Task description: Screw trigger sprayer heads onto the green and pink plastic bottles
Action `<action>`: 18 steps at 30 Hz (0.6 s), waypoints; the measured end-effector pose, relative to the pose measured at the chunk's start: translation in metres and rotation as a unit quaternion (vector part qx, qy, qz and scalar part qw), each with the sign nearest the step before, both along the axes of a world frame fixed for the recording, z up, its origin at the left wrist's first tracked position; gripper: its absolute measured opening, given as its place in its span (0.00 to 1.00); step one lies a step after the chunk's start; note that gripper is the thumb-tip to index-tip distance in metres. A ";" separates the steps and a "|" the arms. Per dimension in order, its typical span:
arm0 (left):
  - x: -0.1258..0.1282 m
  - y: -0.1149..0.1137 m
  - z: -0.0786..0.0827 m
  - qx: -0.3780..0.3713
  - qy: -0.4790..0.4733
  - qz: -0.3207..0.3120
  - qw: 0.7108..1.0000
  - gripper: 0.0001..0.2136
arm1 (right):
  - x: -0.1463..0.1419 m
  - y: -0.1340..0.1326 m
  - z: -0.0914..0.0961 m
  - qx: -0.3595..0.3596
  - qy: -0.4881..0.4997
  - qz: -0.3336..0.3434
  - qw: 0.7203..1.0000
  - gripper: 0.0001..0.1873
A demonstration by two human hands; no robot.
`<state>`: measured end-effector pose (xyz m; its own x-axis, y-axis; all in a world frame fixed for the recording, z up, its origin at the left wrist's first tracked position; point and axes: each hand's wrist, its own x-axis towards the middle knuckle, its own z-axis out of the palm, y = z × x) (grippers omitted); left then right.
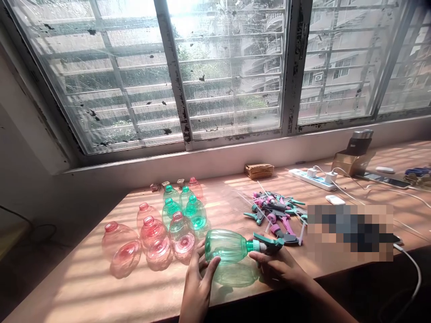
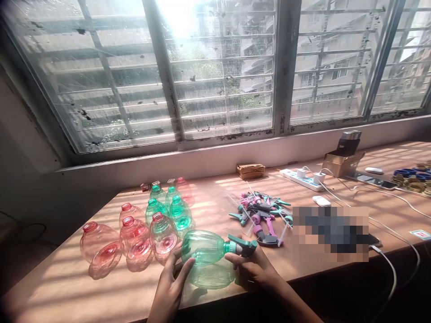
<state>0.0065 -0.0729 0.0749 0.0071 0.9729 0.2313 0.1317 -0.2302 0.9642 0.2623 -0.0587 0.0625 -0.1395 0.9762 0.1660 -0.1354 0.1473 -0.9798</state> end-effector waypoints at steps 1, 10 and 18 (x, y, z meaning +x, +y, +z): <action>-0.002 0.002 -0.003 0.008 0.007 0.005 1.000 0.22 | -0.002 0.001 -0.003 -0.018 0.011 -0.003 1.000 0.18; 0.000 0.005 -0.012 0.044 0.025 0.012 0.999 0.28 | -0.002 0.001 -0.005 -0.037 0.058 -0.008 0.998 0.21; -0.004 0.005 -0.012 0.041 0.027 0.016 0.999 0.22 | -0.007 0.005 -0.010 -0.067 0.074 -0.017 0.995 0.27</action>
<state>0.0022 -0.0678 0.0629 -0.0085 0.9509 0.3094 0.1910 -0.3022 0.9339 0.2558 -0.0538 0.0526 -0.0906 0.9946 0.0510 -0.2768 0.0241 -0.9606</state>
